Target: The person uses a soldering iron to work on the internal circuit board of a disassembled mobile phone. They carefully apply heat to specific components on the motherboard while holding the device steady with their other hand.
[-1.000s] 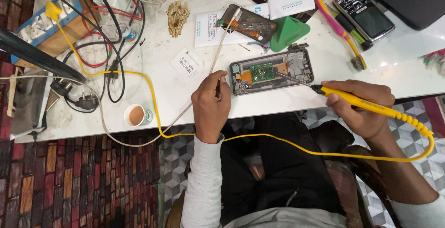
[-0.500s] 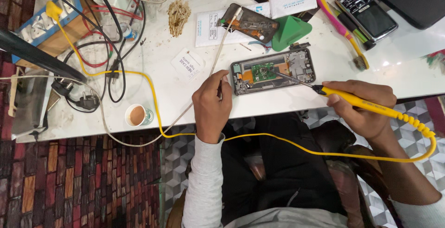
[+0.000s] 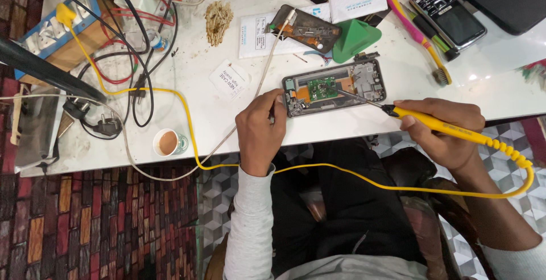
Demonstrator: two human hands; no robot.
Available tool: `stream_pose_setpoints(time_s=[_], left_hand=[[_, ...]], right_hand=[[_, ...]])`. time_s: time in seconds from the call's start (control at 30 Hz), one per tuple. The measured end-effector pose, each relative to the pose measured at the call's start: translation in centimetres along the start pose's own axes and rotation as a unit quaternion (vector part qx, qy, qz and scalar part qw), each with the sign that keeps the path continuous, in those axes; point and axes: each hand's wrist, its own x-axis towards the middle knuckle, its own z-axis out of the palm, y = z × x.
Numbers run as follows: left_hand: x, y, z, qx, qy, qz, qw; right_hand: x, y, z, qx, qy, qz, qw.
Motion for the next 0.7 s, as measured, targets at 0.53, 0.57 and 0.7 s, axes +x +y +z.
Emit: stream_pose_setpoints(time_s=[0.53,0.57,0.7], left_hand=[[-0.08,-0.25,0.03,0.004,0.0,0.009,1.0],[-0.06,-0.24,0.05,0.005,-0.004,0.005,1.0],[-0.01,-0.13,-0.03,0.008,-0.006,0.003,1.0]], right_hand=[[-0.02,-0.27,-0.1,-0.013,0.001,0.007,1.0],[-0.01,-0.27,-0.13,-0.015,0.0,0.007,1.0],[0.01,-0.35,-0.01,-0.004,0.001,0.005,1.0]])
